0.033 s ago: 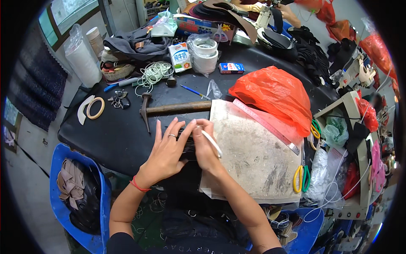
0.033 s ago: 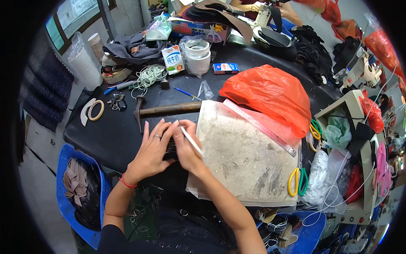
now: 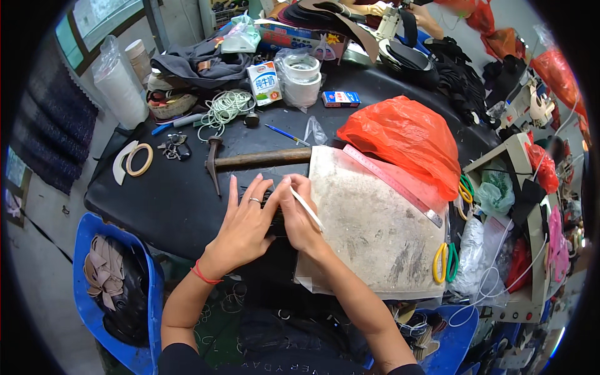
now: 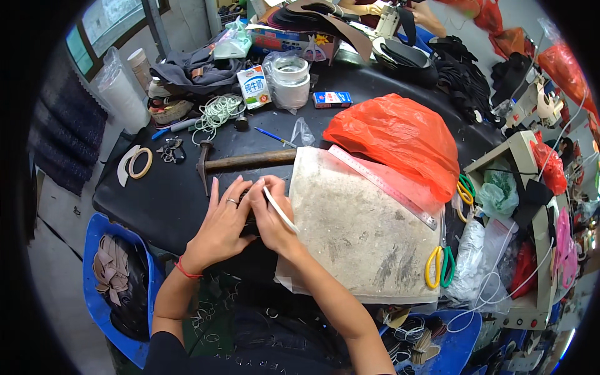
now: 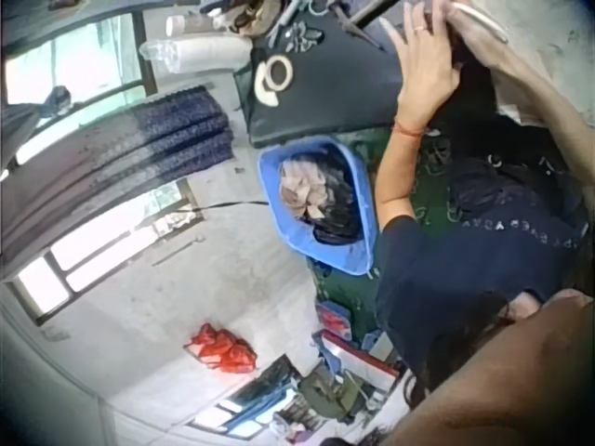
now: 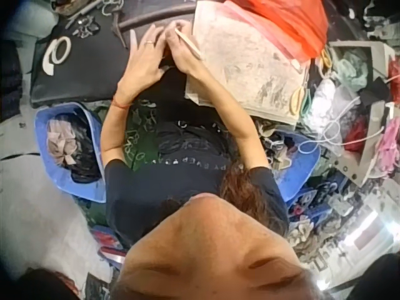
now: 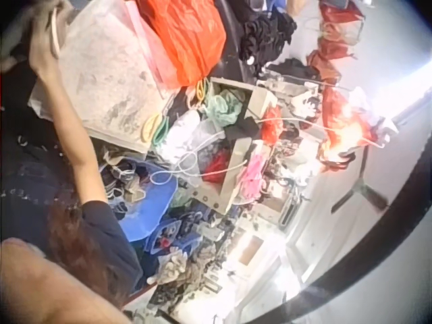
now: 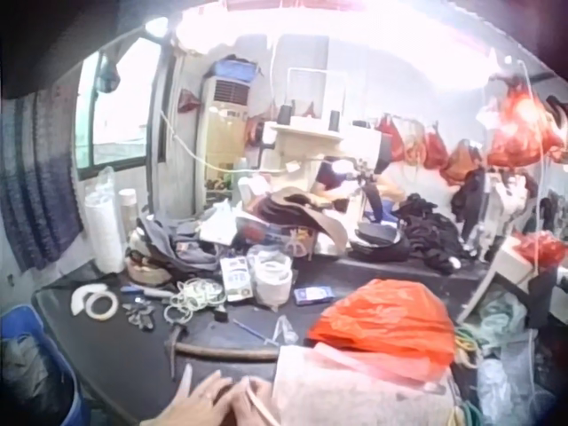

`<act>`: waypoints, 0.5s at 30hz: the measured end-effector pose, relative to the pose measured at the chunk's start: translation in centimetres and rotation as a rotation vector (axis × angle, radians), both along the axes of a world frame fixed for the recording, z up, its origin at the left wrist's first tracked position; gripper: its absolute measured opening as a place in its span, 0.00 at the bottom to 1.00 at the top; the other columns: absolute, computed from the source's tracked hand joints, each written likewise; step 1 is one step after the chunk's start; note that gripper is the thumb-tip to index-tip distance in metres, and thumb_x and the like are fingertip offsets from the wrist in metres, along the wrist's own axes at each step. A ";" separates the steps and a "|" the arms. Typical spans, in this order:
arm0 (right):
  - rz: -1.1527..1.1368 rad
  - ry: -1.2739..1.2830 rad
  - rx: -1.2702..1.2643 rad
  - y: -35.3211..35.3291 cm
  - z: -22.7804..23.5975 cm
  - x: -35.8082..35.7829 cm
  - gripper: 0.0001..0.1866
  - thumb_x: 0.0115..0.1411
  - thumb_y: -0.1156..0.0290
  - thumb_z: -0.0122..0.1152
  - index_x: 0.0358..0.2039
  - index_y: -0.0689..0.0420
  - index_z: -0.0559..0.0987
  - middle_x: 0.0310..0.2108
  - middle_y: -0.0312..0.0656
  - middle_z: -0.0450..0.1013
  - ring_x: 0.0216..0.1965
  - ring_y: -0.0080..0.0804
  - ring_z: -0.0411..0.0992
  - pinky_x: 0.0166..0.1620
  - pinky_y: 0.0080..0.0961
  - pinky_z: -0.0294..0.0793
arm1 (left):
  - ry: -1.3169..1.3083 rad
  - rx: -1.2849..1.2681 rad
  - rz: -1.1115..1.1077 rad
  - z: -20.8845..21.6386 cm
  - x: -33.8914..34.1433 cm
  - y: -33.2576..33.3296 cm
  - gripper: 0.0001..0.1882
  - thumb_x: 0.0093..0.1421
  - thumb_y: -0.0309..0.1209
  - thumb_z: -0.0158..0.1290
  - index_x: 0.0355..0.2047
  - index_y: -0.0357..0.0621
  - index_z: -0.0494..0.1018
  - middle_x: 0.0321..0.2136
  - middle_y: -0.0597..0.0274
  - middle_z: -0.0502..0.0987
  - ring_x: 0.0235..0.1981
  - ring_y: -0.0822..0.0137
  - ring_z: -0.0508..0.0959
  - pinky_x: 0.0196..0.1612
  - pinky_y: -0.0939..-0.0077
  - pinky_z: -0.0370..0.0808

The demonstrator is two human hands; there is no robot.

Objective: Applying adhesive tape strips to the edges of shoe insoles or heel pads at an industrial manufacturing workstation.

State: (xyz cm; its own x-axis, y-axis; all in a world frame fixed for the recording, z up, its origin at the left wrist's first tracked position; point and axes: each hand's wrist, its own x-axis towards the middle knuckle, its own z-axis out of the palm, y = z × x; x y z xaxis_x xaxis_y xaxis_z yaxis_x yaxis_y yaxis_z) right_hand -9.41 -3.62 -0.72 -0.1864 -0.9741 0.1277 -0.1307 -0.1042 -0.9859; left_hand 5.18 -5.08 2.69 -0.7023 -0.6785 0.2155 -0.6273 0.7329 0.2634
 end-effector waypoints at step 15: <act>-0.476 0.536 -0.375 1.0 2.0 -10.1 0.09 0.65 0.72 0.52 0.44 0.58 0.77 0.36 0.45 0.73 0.37 0.37 0.70 0.43 0.31 0.69 | 0.538 0.300 0.271 -0.9 1.6 -1.9 0.28 0.44 0.28 0.68 0.45 0.36 0.70 0.39 0.47 0.76 0.41 0.44 0.77 0.44 0.61 0.74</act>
State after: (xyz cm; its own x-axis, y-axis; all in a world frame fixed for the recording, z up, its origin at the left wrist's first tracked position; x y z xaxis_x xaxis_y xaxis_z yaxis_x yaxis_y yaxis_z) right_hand -19.52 -2.64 1.31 -0.3911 -0.6801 0.6201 -0.6893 -0.2300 -0.6870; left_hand 6.78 -6.94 1.80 -0.3459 -0.9007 0.2627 -0.5032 0.4144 0.7583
